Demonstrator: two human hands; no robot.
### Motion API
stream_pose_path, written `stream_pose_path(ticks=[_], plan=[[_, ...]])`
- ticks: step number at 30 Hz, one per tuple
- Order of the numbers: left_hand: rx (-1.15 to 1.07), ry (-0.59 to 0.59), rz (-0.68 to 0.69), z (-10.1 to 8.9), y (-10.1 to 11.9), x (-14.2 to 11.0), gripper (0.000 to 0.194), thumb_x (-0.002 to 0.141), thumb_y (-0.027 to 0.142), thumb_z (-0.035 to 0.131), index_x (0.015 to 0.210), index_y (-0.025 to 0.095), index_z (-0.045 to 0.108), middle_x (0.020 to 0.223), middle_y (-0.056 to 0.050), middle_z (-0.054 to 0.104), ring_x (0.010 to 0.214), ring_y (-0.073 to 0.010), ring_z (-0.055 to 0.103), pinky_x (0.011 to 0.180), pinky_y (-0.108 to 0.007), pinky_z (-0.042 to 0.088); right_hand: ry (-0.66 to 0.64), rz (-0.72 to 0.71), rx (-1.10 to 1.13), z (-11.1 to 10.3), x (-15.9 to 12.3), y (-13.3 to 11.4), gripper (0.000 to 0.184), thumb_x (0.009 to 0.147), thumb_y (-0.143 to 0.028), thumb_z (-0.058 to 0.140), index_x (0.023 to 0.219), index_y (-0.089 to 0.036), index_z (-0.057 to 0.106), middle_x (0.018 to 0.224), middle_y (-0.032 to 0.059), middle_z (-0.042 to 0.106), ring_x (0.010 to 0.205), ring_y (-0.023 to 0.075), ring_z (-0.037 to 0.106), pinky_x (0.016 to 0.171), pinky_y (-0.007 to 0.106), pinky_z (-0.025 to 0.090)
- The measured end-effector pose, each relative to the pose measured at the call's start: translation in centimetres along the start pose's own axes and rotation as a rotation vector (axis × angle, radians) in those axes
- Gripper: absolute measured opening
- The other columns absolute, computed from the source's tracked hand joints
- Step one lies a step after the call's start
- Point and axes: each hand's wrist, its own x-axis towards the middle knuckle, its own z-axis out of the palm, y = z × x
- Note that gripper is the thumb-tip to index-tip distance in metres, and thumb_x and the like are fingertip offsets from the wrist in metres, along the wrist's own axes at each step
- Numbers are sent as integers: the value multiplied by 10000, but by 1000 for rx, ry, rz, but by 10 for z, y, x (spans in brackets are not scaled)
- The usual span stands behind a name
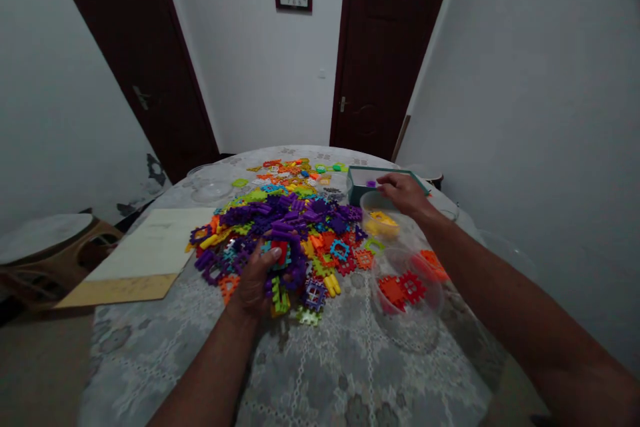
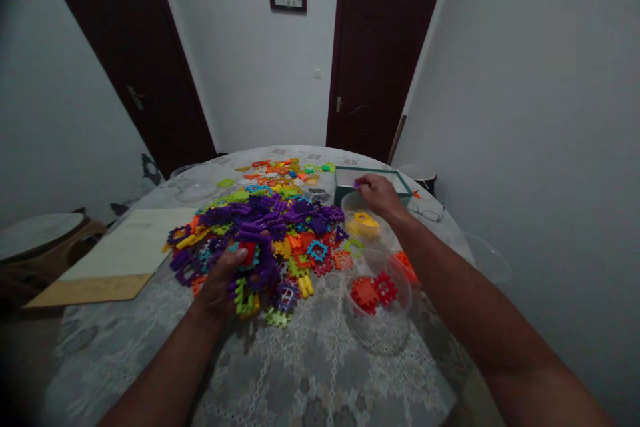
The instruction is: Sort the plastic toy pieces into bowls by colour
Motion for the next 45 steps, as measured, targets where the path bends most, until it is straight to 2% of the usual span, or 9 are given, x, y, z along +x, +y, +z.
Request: stream_pose_path(ticks=[5, 9, 15, 21, 25, 31, 36, 41, 45], plan=[[64, 19, 34, 1, -2, -1, 617, 762, 306, 874, 1308, 193, 611, 884, -22, 708, 510, -97, 567, 464, -229, 496, -244, -273, 36, 20, -59, -64, 241, 976, -255, 623, 1169, -231, 764, 1084, 66, 809, 937, 217, 750, 903, 371, 579], [97, 43, 40, 0, -4, -3, 659, 763, 312, 878, 1349, 208, 597, 885, -21, 707, 554, -116, 601, 471, -222, 497, -370, -458, 131, 37, -95, -119, 283, 992, -240, 624, 1257, -253, 722, 1202, 64, 787, 1052, 220, 738, 951, 384, 563], [119, -36, 8, 7, -4, -7, 741, 764, 295, 891, 1430, 239, 571, 911, -30, 745, 661, -170, 700, 590, -261, 581, -413, -463, 197, 66, -111, -154, 317, 982, -218, 657, 1296, -226, 703, 1179, 87, 772, 1037, 219, 718, 928, 392, 553], [123, -29, -27, 6, -3, -7, 712, 753, 288, 905, 1392, 238, 594, 887, -20, 747, 627, -166, 695, 565, -265, 584, -589, -200, 448, 80, -106, -153, 157, 972, -207, 622, 1082, -195, 732, 932, 30, 764, 747, 148, 665, 662, 272, 516], [145, 11, -23, 5, -1, -7, 619, 751, 295, 898, 1305, 235, 628, 1092, -73, 763, 665, -174, 708, 555, -289, 602, -521, -78, 489, 68, -96, -145, 128, 956, -260, 635, 1058, -204, 689, 862, 4, 729, 662, 128, 628, 587, 240, 503], [122, 42, -5, 5, 1, -7, 548, 746, 274, 897, 1225, 248, 633, 1184, -81, 746, 704, -178, 721, 494, -262, 576, -656, 86, 286, 43, -63, -88, 156, 893, -364, 731, 872, -227, 661, 617, -28, 659, 514, 134, 604, 471, 220, 467], [132, 61, -2, 5, 0, -6, 501, 748, 301, 910, 1158, 224, 633, 1089, -70, 755, 673, -166, 713, 511, -261, 579, -314, 284, 163, 24, -4, -36, 183, 854, -322, 780, 925, -159, 732, 653, 49, 712, 523, 161, 634, 486, 244, 499], [132, 76, 11, 3, -3, -3, 563, 734, 325, 926, 1189, 216, 613, 961, -57, 751, 651, -189, 717, 453, -245, 541, -97, 282, 173, 20, 14, -37, 470, 934, -252, 663, 1380, -112, 613, 1045, 146, 781, 690, 175, 709, 588, 268, 559], [139, 101, -18, 4, -4, -4, 603, 725, 340, 942, 1218, 200, 625, 871, -39, 743, 607, -189, 708, 489, -273, 567, -323, 29, 243, 38, -33, -78, 361, 959, -296, 660, 1295, -167, 680, 995, 93, 780, 736, 177, 710, 633, 273, 566]])
